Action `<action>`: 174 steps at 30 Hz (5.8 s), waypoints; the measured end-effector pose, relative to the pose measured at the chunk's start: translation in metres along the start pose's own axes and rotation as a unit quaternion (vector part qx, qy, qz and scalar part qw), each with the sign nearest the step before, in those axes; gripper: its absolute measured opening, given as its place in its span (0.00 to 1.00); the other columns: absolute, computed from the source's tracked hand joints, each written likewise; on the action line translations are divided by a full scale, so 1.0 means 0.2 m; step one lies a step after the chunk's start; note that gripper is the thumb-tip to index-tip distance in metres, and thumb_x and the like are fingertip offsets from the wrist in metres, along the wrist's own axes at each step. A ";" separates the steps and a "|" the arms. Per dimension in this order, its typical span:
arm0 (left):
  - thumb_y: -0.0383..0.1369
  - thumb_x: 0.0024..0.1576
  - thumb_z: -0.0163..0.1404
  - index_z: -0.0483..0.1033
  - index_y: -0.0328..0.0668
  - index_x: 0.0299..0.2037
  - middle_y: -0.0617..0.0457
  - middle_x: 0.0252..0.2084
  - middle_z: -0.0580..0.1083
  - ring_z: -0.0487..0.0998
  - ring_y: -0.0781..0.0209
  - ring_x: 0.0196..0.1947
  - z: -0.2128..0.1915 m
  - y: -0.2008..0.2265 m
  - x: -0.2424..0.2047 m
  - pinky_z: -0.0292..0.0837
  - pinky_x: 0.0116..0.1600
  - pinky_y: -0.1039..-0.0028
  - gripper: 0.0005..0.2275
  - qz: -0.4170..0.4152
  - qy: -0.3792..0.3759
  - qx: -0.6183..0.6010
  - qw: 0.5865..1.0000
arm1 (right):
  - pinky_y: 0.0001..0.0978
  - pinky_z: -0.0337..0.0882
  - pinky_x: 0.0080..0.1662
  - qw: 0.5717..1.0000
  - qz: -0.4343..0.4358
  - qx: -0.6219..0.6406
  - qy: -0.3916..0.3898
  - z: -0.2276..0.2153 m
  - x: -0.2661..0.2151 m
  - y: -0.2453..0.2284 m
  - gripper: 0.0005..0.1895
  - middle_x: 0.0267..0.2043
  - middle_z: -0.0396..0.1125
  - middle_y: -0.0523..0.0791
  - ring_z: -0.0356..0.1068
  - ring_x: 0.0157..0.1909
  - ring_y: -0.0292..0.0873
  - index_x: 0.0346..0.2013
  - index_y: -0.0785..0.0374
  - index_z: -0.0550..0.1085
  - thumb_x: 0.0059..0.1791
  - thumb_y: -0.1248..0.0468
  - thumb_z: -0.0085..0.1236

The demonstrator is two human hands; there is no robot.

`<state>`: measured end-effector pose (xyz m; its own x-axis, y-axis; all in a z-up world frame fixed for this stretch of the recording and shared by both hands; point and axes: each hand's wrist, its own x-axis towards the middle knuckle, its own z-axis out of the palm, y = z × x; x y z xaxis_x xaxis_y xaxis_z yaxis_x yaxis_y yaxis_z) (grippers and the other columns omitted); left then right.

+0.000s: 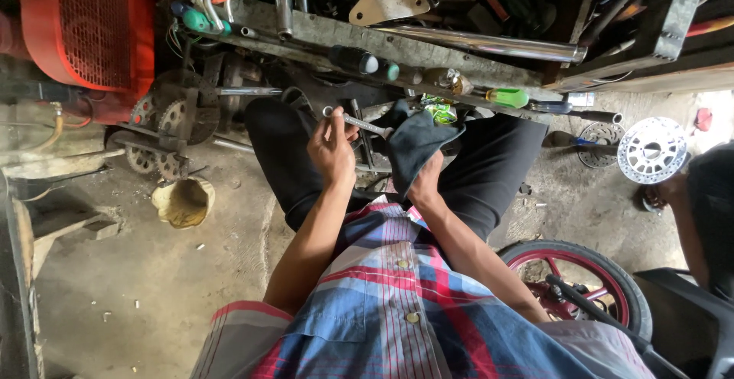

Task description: The person sits on the floor of a motorcycle repair workshop and wipes a wrench clean using a dark cloth, turning the tool to wipe different sides. At the end they stand and hang the wrench on a wall-mounted tool board among other wrenches.

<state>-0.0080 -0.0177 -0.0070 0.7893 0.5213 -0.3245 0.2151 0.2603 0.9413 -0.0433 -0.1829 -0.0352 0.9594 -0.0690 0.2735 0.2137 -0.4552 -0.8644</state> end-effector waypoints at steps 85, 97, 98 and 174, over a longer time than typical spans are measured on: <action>0.39 0.63 0.54 0.75 0.36 0.37 0.46 0.28 0.77 0.80 0.53 0.28 -0.20 0.14 -0.30 0.72 0.33 0.66 0.12 0.182 -0.283 0.343 0.877 | 0.27 0.72 0.41 0.838 0.253 0.447 -0.184 0.03 -0.04 0.13 0.03 0.38 0.72 0.40 0.69 0.39 0.33 0.41 0.66 0.76 0.52 0.69 0.57; 0.36 0.65 0.48 0.73 0.35 0.34 0.43 0.24 0.73 0.75 0.49 0.22 -0.18 0.20 -0.24 0.66 0.28 0.62 0.12 0.173 -0.352 0.328 0.860 | 0.28 0.71 0.40 0.784 0.286 0.530 -0.150 0.00 -0.08 0.14 0.03 0.37 0.72 0.43 0.70 0.38 0.35 0.40 0.67 0.75 0.53 0.71 0.56; 0.36 0.65 0.48 0.73 0.35 0.34 0.44 0.24 0.72 0.74 0.49 0.21 -0.18 0.20 -0.24 0.65 0.28 0.62 0.11 0.178 -0.376 0.322 0.851 | 0.28 0.71 0.40 0.781 0.275 0.541 -0.150 0.00 -0.09 0.16 0.03 0.38 0.72 0.43 0.70 0.38 0.35 0.41 0.68 0.75 0.54 0.70 0.57; 0.48 0.68 0.38 0.73 0.41 0.25 0.59 0.17 0.68 0.69 0.67 0.18 -0.52 -0.43 -0.31 0.67 0.29 0.73 0.24 -0.062 -0.292 0.198 0.934 | 0.31 0.70 0.44 0.736 0.124 0.648 -0.156 0.21 -0.30 0.75 0.13 0.36 0.67 0.43 0.67 0.38 0.37 0.37 0.67 0.72 0.67 0.70 0.53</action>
<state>-0.1353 0.0113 -0.0764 0.8979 -0.0555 -0.4367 0.4309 -0.0921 0.8977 -0.0602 -0.2103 -0.1991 0.9510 0.2913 0.1033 -0.1728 0.7783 -0.6036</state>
